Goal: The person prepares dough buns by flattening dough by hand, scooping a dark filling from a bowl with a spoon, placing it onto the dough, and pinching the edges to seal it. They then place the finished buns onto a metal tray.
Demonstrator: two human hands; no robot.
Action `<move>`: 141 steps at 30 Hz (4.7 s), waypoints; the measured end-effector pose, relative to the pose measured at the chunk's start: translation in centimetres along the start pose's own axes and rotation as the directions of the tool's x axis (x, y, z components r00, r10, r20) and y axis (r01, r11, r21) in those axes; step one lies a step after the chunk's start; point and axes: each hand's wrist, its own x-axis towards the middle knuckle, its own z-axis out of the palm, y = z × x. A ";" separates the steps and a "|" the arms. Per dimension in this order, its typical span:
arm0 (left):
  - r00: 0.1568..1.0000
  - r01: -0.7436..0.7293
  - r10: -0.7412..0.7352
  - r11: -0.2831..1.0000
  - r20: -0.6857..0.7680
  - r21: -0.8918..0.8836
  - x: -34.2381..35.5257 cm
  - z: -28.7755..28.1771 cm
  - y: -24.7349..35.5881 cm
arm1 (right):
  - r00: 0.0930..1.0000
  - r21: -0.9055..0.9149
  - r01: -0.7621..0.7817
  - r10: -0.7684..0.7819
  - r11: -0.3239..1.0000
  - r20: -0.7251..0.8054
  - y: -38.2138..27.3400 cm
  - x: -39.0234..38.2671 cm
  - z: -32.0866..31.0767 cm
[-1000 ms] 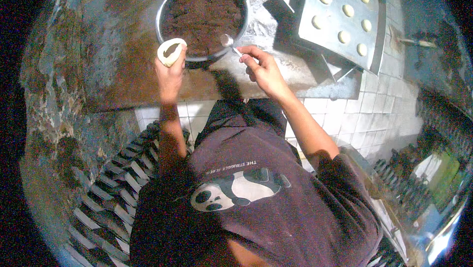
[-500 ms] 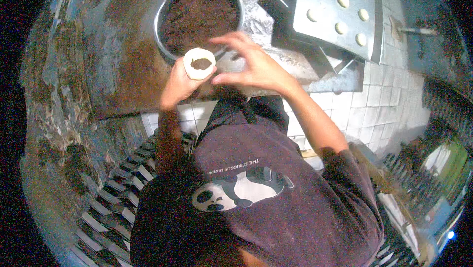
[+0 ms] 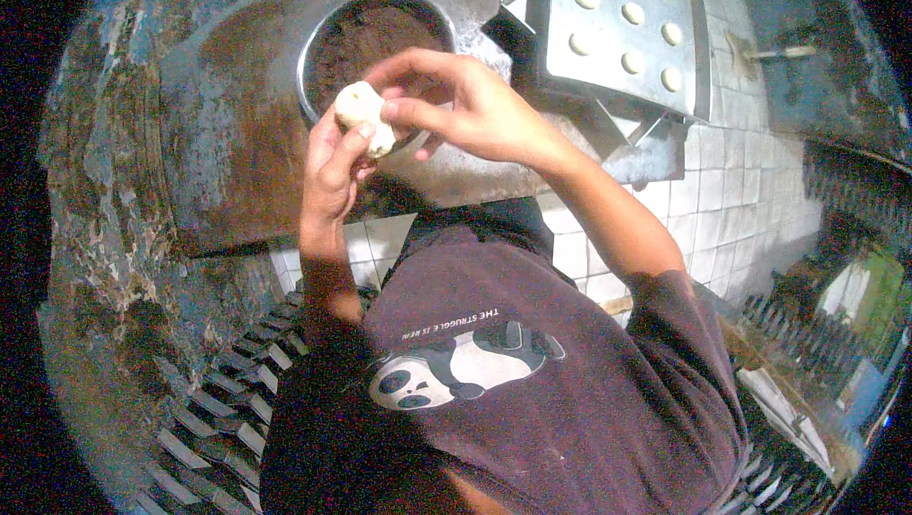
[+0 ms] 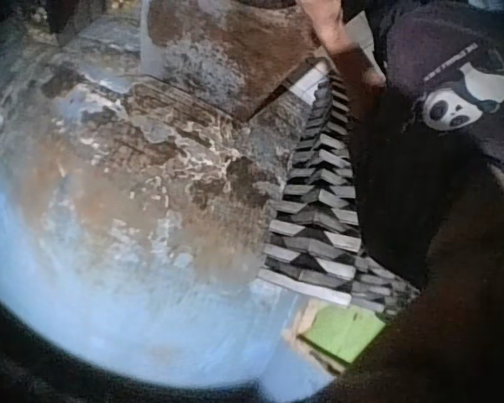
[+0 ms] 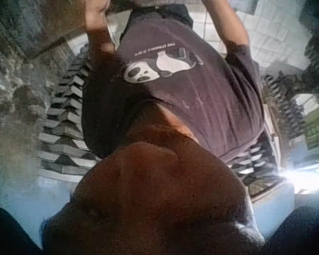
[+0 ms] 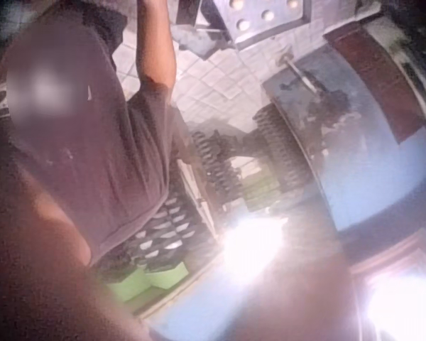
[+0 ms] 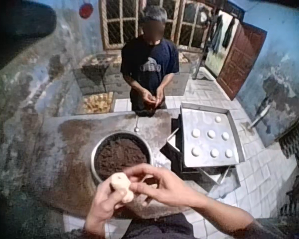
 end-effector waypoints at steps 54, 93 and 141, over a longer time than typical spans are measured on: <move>0.810 -0.568 0.561 0.823 0.169 -0.008 14.5 24.7 0.5 | 0.844 0.344 0.483 -0.322 0.805 -0.430 -0.2 -6.7 -15.8; 0.679 0.457 0.242 0.599 -0.693 0.657 7.2 11.8 -19.8 | 0.994 0.157 -0.071 0.082 0.985 -0.069 14.7 18.3 -56.2; 0.777 -0.337 0.172 0.926 -0.606 -0.169 12.2 11.9 -0.7 | 0.707 -0.063 0.486 -0.435 0.871 -0.557 1.7 5.8 -4.9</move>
